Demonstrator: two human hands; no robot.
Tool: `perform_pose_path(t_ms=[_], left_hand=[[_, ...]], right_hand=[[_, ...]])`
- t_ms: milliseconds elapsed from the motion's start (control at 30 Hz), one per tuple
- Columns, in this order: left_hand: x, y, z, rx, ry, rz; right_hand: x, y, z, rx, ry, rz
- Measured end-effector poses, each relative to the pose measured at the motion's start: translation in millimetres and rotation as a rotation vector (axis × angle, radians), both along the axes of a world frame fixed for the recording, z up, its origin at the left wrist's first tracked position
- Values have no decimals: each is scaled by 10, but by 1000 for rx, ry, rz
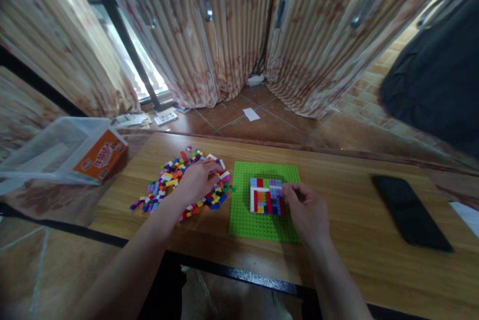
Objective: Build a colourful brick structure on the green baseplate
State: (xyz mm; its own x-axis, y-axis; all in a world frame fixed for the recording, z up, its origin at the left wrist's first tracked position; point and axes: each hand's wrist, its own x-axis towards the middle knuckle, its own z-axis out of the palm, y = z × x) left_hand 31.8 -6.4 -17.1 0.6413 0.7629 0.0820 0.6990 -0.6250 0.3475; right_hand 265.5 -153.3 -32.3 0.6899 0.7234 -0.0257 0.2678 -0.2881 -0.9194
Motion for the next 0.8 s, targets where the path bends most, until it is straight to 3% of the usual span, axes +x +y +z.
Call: perform_pose_path(t_ms=[100, 200, 333, 533, 667, 800], left_hand=[[-33, 43, 0, -3, -67, -9], [-31, 67, 14, -64, -258, -55], [117, -69, 29, -279, -573, -95], [471, -445, -25, -900, -930, -117], [563, -550, -29, -1064, -1017, -110], [594, -597, -43, -1125, -1041, -78]], right_hand=[[-6, 12, 9, 40, 18, -14], [-19, 23, 46, 122, 14, -74], [-100, 24, 114, 280, 22, -92], [-309, -38, 147, 363, 108, 241], [-396, -80, 189, 368, 49, 402], [-406, -99, 233, 363, 11, 432]])
